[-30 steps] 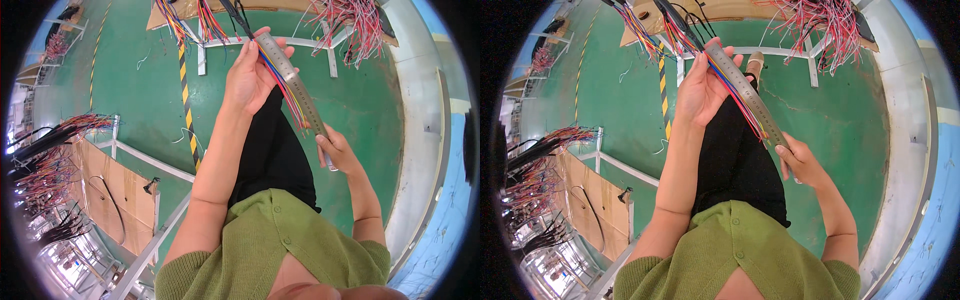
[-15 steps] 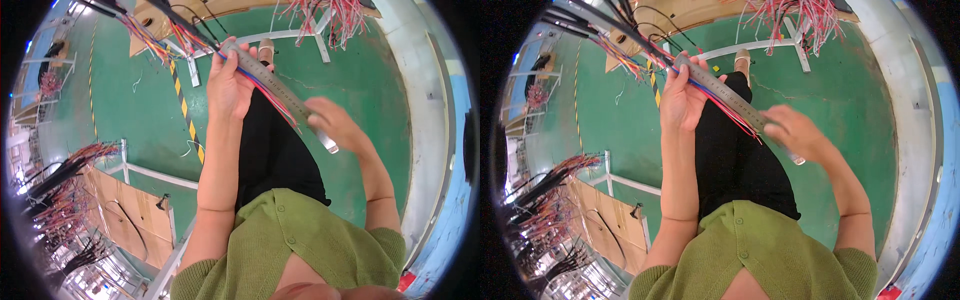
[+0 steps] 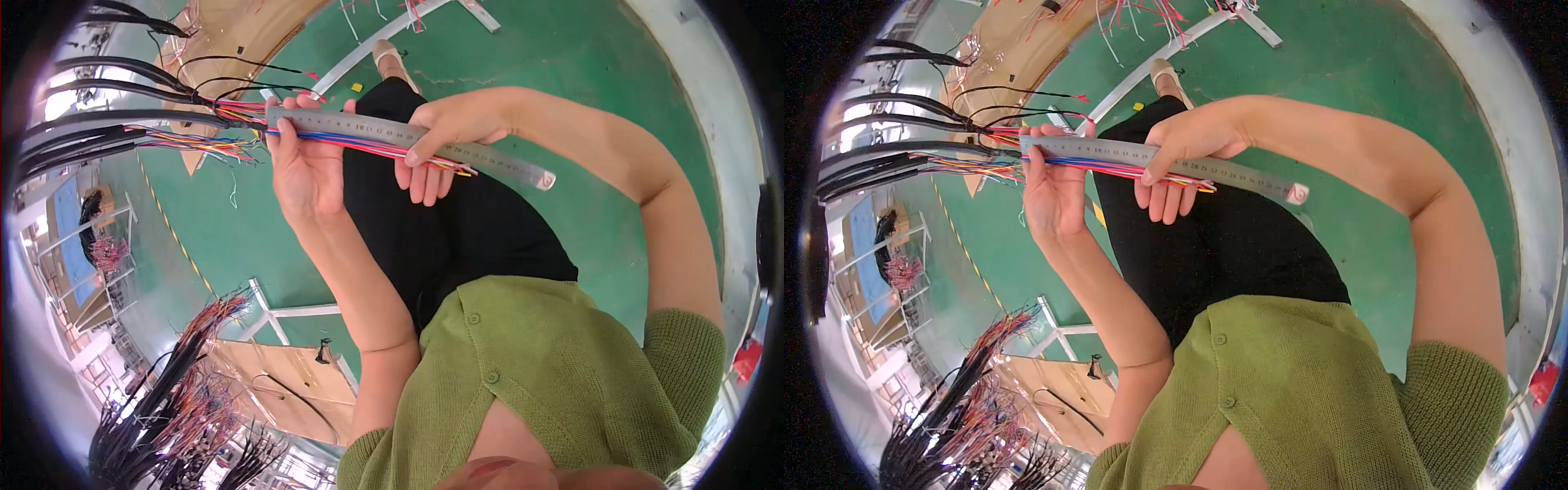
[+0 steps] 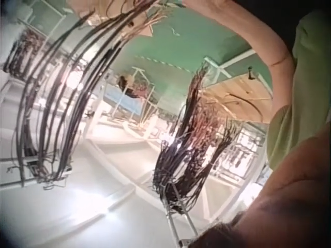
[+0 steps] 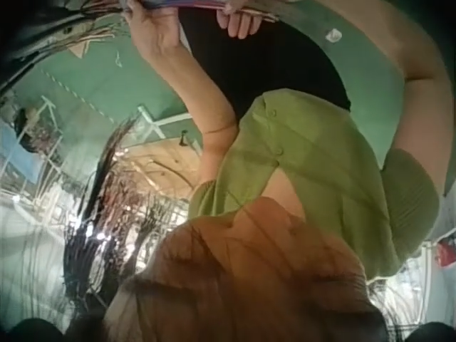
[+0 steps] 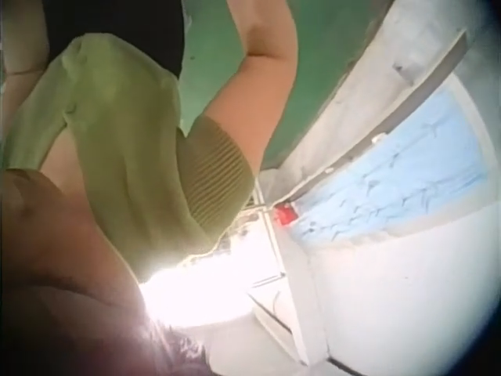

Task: Measure wire lengths using a ruler and apply marking tape to a bundle of wires.

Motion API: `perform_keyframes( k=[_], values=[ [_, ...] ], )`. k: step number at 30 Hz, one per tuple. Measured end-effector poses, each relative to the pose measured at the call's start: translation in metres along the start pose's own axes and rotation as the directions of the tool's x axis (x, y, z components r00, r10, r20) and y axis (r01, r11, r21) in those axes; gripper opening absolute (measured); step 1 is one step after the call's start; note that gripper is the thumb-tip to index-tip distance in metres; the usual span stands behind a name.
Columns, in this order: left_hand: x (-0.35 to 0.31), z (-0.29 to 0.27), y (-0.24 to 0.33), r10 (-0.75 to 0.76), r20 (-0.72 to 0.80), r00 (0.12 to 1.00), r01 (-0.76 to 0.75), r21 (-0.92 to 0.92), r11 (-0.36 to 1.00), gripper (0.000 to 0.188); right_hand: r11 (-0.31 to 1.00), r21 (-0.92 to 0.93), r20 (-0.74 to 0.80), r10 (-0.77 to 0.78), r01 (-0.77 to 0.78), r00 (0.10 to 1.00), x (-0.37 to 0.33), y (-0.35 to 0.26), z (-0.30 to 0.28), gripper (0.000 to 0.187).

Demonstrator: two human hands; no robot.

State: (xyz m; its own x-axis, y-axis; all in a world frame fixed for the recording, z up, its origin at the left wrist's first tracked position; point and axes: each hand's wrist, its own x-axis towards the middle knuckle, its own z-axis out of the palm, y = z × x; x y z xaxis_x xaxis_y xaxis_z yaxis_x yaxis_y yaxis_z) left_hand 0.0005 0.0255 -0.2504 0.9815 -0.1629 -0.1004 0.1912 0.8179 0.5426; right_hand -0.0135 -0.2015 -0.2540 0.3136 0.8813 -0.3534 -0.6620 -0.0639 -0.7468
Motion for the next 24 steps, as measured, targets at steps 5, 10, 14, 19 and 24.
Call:
perform_keyframes(
  k=[5,10,14,19,24],
  values=[
    [-0.002,0.005,-0.001,-0.007,-0.02,1.0,0.007,0.024,1.0,0.032,1.0,0.001,-0.051,0.025,-0.025,0.998,-0.014,0.004,0.005,0.042],
    [-0.004,0.004,-0.002,-0.002,0.034,0.999,0.003,-0.012,1.0,0.034,1.0,-0.017,-0.066,0.002,-0.003,0.998,-0.015,0.007,0.006,0.044],
    [-0.003,0.003,-0.002,-0.001,0.052,0.999,0.002,-0.026,1.0,0.036,0.999,-0.035,-0.058,-0.003,0.0,0.998,-0.014,0.006,0.005,0.043],
    [0.003,0.005,-0.005,-0.008,0.07,0.998,0.012,-0.056,0.998,0.036,1.0,-0.031,-0.061,-0.003,0.001,0.998,-0.017,0.003,0.001,0.041],
    [0.002,0.001,0.001,0.025,0.05,0.998,-0.024,-0.029,0.999,0.035,0.997,-0.077,-0.015,0.017,-0.018,1.0,-0.009,0.0,0.001,0.044]
  ],
)
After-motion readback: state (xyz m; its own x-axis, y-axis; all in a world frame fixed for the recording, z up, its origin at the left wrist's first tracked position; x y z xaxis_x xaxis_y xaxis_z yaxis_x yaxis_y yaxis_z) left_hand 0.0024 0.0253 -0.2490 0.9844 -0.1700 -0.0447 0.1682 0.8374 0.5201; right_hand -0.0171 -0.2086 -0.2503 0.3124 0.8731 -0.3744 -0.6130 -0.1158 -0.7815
